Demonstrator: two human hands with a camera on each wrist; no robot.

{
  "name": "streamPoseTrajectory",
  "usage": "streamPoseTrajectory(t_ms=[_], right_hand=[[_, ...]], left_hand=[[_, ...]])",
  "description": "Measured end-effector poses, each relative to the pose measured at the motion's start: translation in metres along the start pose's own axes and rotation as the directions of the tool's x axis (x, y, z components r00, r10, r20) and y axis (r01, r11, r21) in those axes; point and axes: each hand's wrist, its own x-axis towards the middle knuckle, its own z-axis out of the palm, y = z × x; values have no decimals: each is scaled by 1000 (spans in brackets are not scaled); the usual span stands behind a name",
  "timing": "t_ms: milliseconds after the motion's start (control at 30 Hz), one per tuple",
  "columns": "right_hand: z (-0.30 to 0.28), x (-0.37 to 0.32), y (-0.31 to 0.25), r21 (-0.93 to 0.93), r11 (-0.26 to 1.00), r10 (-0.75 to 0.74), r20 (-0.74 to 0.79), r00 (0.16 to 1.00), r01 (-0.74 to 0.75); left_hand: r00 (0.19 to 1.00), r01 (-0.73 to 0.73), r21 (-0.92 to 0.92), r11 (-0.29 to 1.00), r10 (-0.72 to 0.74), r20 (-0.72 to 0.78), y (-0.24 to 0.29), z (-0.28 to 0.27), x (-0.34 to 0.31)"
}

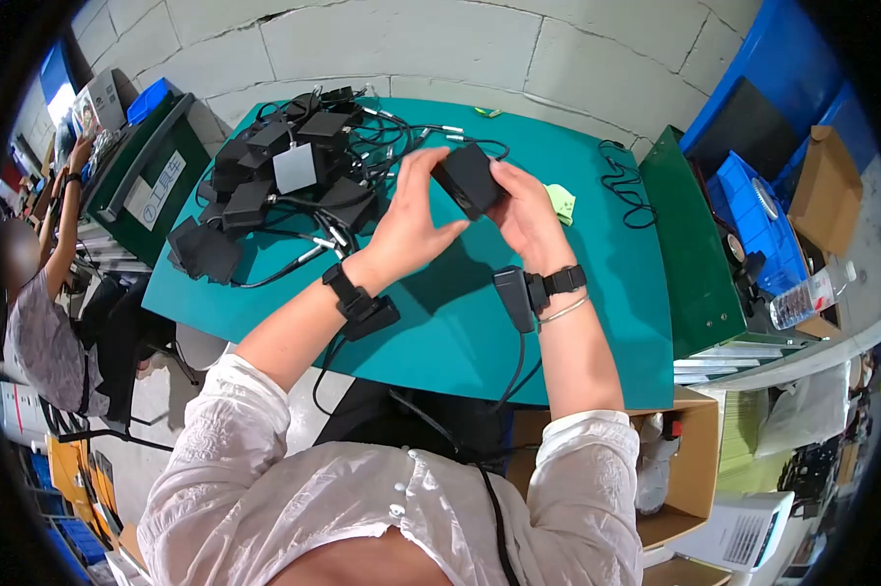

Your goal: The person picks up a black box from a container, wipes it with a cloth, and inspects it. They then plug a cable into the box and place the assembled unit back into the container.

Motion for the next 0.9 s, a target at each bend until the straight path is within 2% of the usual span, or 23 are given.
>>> streamPoseTrajectory(t_ms=[33,67,100,133,167,200,233,267,300,333,400,433,467,533,567,600,633,700,733,800,833,900], right_hand=[[-13,0,2,-43,999,-25,-63,998,22],[-18,-5,-1,2,1000,-13,-65,998,14],[-21,-8,-1,7,1000,-22,-76,997,22],[-24,-10,1,12,999,-36,-80,996,37],[-24,-12,3,17,999,-45,-85,995,47],[-17,-15,-1,-38,999,-26,-50,998,24],[-12,-18,0,-30,999,-21,-69,997,19],[-6,-18,2,-119,993,23,-19,1000,-25],[-1,-16,5,-213,975,70,29,997,-62],[-3,-11,17,-333,943,12,61,998,9],[-7,-7,27,-530,846,-59,24,998,63],[-11,-6,29,-623,779,-93,1,996,74],[-16,-6,26,-746,655,-214,-33,976,118],[-25,-9,12,-938,326,-445,-42,895,118],[-47,-5,14,-992,-16,-586,108,803,122],[-64,-4,14,-972,-229,-628,188,756,51],[-80,-5,19,-960,-273,-618,123,777,-66],[-87,-9,15,-981,-37,-397,-161,904,-191],[-89,-9,16,-983,-38,-390,-151,908,-180],[-78,-13,9,-948,-266,-401,-55,914,-173],[-77,-12,10,-949,-267,-397,-49,917,-167],[-75,-11,10,-938,-241,-393,-140,909,-249]], left_hand=[[996,-14,-63,998,19,88,-6,-2,0],[983,-20,-129,991,43,179,-15,-3,1],[983,84,-308,948,-28,183,-25,-1,2],[964,264,-471,842,-214,158,-34,5,4],[901,412,-616,671,-399,169,-39,10,7],[836,488,-683,543,-516,188,-44,20,8],[828,505,-679,534,-520,207,-49,25,6],[671,650,-750,124,-556,490,-50,23,7],[496,696,-651,-302,-453,740,-51,23,10],[488,697,-645,-312,-452,746,-53,24,10],[509,699,-611,-372,-341,790,-57,22,4],[521,701,-593,-397,-283,805,-58,20,3],[496,735,-585,-341,-317,808,-57,17,3],[504,712,-573,-406,-273,820,-55,14,4],[524,685,-564,-461,-226,821,-54,12,4],[541,667,-577,-471,-227,810,-52,11,4],[544,657,-583,-477,-236,805,-53,11,2],[577,628,-578,-522,-186,795,-51,7,2],[578,612,-585,-532,-203,790,-49,5,2],[588,598,-596,-536,-213,780,-47,2,2],[592,591,-598,-541,-212,777,-47,1,3],[584,589,-600,-542,-227,779,-50,0,2]])
